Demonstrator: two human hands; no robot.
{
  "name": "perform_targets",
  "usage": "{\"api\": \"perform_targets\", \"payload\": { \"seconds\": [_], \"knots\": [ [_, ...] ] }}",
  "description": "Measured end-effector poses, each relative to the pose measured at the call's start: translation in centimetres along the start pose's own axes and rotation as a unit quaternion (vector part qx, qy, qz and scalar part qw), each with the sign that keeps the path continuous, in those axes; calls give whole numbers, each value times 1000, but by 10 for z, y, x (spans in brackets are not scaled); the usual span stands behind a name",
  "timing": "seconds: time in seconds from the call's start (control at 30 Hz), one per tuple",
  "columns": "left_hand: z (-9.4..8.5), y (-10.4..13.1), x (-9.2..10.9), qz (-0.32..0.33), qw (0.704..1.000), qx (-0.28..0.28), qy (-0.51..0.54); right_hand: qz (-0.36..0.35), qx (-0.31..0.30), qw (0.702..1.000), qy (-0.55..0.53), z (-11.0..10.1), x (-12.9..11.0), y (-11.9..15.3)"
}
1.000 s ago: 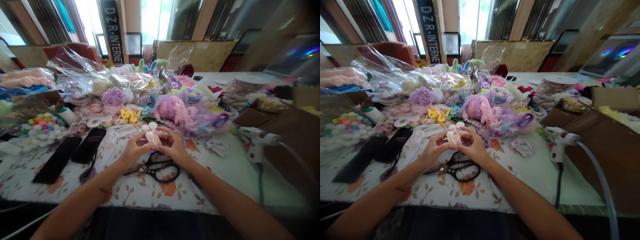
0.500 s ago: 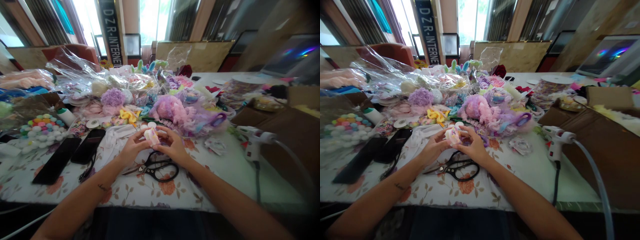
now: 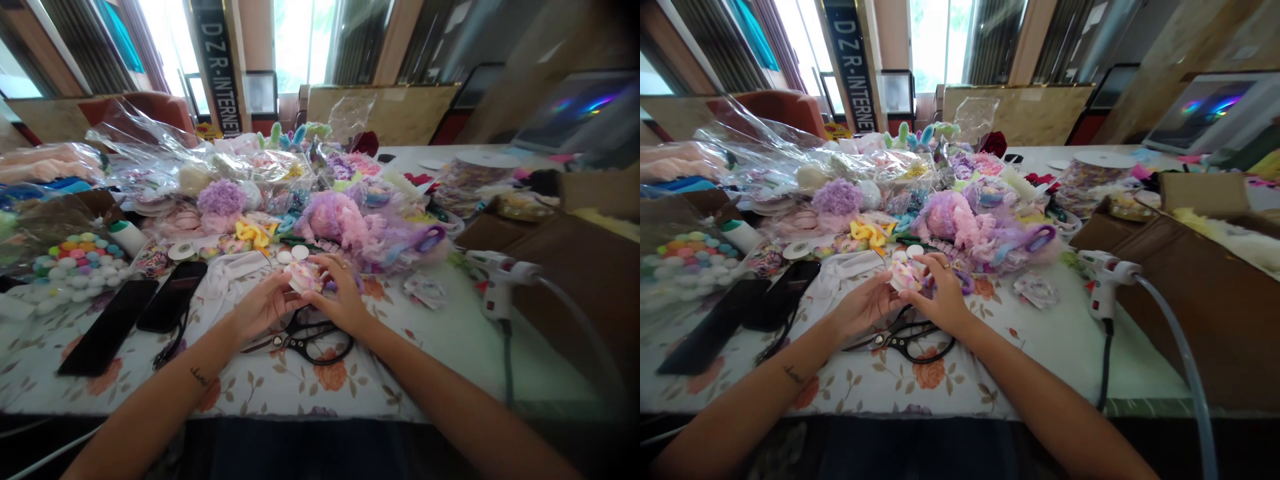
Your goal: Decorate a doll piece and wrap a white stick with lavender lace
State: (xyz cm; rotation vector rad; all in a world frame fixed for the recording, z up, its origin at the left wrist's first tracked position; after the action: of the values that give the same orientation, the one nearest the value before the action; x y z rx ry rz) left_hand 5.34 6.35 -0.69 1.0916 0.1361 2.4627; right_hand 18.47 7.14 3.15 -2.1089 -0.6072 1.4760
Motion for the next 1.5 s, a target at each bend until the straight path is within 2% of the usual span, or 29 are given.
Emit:
{"api": "perform_targets", "payload": {
  "seconds": [0.13,0.23,0.47,0.53,0.6,0.67,0.77,0.87,0.93,1.03,1.13,1.23,1.33,1.5],
  "knots": [
    [4,4,-6,-13,1000,-20,-8,-59,-8,998,13,1,-11,4],
    [5,6,-7,-17,1000,-25,-8,-70,-1,997,-12,0,-14,5],
    [6,6,-7,-7,1000,-4,-11,-51,9,999,-13,-1,-9,4],
    [3,3,0,18,1000,21,0,-30,19,999,-4,-3,-4,1],
    [-6,-2,10,52,996,68,25,19,51,998,9,-11,7,-6],
    [-20,-6,23,87,985,140,58,76,109,991,14,-28,18,-13],
    [-38,-8,36,120,963,225,93,125,220,967,19,-73,27,-11],
    [-43,-7,38,122,956,249,98,150,326,929,94,-133,32,16],
    [-40,-7,32,114,961,236,89,158,376,883,232,-175,33,44],
    [-31,-7,21,99,973,196,74,169,366,800,444,-220,40,75],
    [-23,-4,16,100,979,170,51,289,300,764,492,-252,67,86],
    [-24,-2,19,115,979,165,34,329,242,773,486,-268,83,71],
    [-33,-2,25,126,975,177,42,360,213,773,476,-276,95,53],
    [-40,-4,29,127,973,185,58,368,255,771,453,-281,98,47]
  ]
}}
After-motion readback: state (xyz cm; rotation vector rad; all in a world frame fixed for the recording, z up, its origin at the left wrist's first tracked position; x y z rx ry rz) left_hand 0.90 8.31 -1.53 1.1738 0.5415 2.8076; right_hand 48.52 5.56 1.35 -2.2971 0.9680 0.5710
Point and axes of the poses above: each hand's wrist, its own y-axis away from the middle knuckle, its own z-axis out of the palm, x = y × z, the point moved 7 cm from there along -y, towards the middle knuckle, and after that the axes turned 10 degrees about x, right-handed, at the moved point
